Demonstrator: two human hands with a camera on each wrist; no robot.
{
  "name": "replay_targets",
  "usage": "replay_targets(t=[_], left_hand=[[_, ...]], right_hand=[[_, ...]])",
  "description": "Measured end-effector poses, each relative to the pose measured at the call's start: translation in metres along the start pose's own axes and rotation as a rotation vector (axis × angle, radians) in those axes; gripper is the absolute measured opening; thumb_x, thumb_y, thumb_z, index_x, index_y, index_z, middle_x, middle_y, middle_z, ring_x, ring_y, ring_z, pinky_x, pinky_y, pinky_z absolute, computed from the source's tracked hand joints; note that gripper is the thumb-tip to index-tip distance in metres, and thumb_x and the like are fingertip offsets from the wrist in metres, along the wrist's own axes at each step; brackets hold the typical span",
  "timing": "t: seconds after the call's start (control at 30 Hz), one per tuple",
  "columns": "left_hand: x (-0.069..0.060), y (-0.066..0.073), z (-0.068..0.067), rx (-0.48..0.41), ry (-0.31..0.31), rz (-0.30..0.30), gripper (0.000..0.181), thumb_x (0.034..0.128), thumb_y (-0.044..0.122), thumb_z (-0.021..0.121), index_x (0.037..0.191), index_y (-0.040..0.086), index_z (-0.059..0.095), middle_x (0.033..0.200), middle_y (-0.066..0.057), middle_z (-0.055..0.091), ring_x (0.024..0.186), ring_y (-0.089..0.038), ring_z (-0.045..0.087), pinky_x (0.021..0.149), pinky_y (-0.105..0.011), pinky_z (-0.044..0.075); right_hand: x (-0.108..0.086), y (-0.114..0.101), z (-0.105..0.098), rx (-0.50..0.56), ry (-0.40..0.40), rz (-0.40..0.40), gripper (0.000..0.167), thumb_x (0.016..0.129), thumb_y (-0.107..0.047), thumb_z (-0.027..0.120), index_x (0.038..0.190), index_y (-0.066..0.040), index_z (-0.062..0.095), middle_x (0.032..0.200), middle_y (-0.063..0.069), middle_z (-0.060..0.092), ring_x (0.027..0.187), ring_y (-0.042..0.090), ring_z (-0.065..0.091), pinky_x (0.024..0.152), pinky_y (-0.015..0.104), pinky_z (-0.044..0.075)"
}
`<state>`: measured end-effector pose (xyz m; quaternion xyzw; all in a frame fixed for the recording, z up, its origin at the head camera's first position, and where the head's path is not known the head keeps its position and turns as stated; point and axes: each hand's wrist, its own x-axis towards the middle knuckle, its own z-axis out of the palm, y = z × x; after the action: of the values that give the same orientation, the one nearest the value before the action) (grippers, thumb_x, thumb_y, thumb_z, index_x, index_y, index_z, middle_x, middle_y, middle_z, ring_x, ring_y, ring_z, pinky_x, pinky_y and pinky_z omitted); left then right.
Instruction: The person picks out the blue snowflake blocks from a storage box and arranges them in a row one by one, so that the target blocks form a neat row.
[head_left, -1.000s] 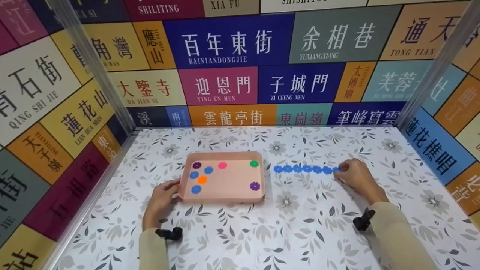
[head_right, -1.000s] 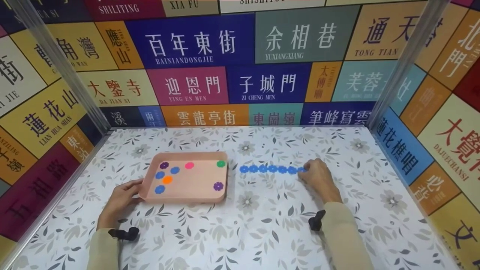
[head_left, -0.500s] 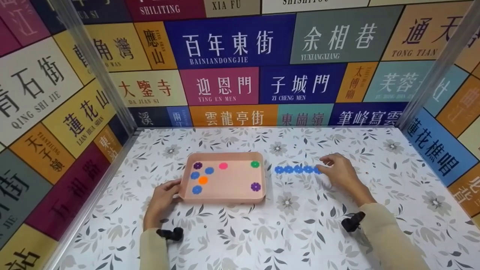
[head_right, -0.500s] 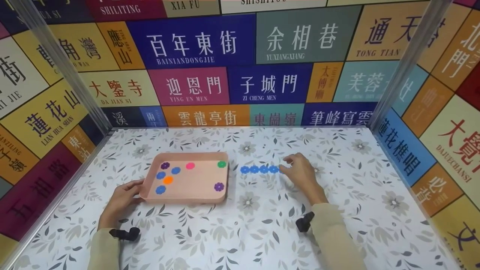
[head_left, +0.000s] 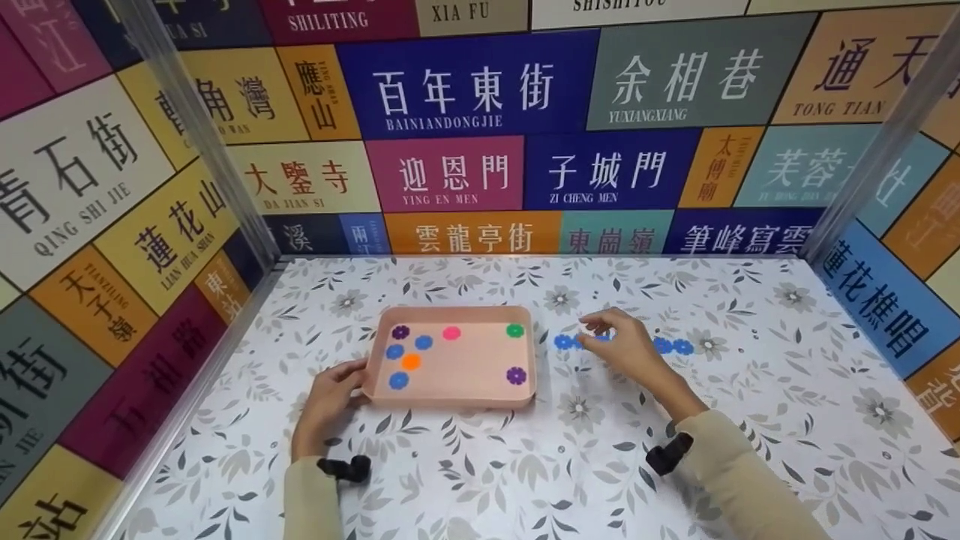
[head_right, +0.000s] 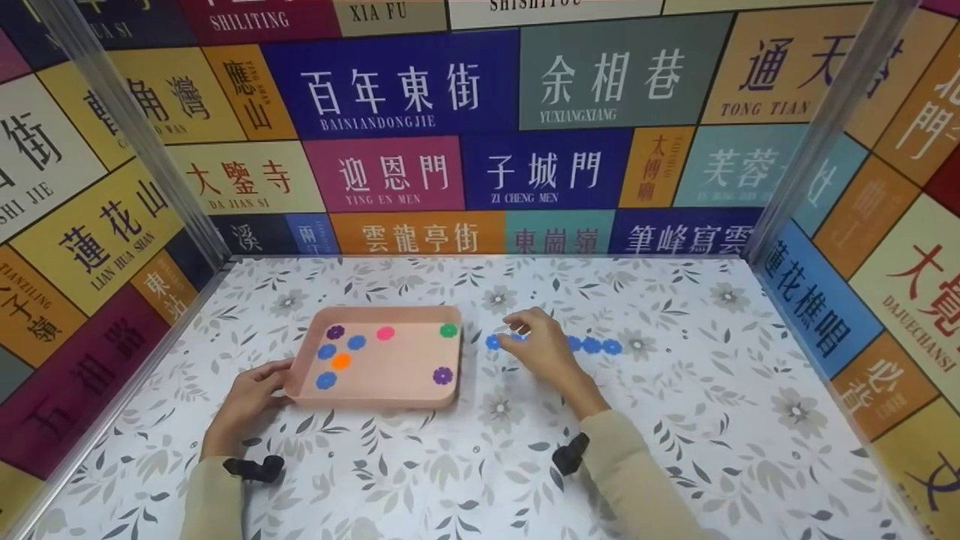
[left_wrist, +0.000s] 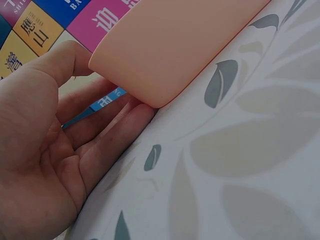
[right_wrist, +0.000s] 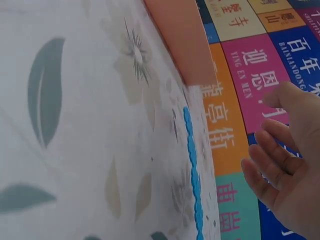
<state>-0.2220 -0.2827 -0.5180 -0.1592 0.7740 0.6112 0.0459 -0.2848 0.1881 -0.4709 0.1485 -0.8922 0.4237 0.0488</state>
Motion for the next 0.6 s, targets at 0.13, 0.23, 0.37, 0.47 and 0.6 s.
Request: replay_targets(t=[0.13,0.23,0.37,0.47,0.6], left_hand=[[-0.001,0.0,0.001,0.008,0.001,0.01,0.046,0.099,0.017,0.05,0.143,0.006,0.054,0.144,-0.018,0.056,0.118,-0.028,0.061,0.088,-0.033,0.06],[-0.001,-0.001,0.0,-0.004,0.004,0.011,0.045,0.0999,0.018,0.05,0.144,0.007,0.053,0.146,-0.017,0.055,0.119,-0.027,0.062,0.09,-0.033,0.059],[-0.002,-0.001,-0.001,-0.014,0.0,0.022,0.045,0.1003,0.017,0.05,0.143,0.006,0.053,0.146,-0.019,0.055,0.116,-0.026,0.063,0.089,-0.032,0.06],[-0.002,-0.001,0.0,-0.008,0.0,0.018,0.044,0.0996,0.016,0.05,0.142,0.006,0.055,0.143,-0.019,0.057,0.114,-0.026,0.064,0.087,-0.032,0.06],[-0.001,0.001,0.001,0.001,-0.001,-0.004,0.044,0.0997,0.018,0.05,0.142,0.008,0.056,0.145,-0.015,0.057,0.115,-0.024,0.062,0.088,-0.032,0.06]], right_hand=[[0.003,-0.018,0.014,0.026,-0.001,-0.032,0.032,0.092,-0.024,0.072,0.121,-0.01,0.07,0.111,0.01,0.067,0.106,0.028,0.062,0.09,0.046,0.054],[0.006,-0.033,0.027,0.06,-0.003,-0.054,0.032,0.091,-0.019,0.072,0.121,-0.008,0.07,0.111,0.011,0.067,0.105,0.029,0.063,0.091,0.049,0.055],[0.008,-0.048,0.044,0.112,-0.022,-0.091,0.031,0.091,-0.016,0.072,0.12,-0.006,0.07,0.108,0.011,0.067,0.102,0.027,0.063,0.088,0.047,0.056],[0.008,-0.057,0.056,0.137,-0.068,-0.113,0.032,0.09,-0.019,0.073,0.12,-0.008,0.07,0.109,0.01,0.067,0.101,0.024,0.063,0.086,0.042,0.056],[0.01,-0.07,0.07,0.13,-0.129,-0.137,0.038,0.088,-0.025,0.076,0.122,-0.01,0.068,0.114,0.008,0.067,0.104,0.023,0.062,0.087,0.039,0.055]])
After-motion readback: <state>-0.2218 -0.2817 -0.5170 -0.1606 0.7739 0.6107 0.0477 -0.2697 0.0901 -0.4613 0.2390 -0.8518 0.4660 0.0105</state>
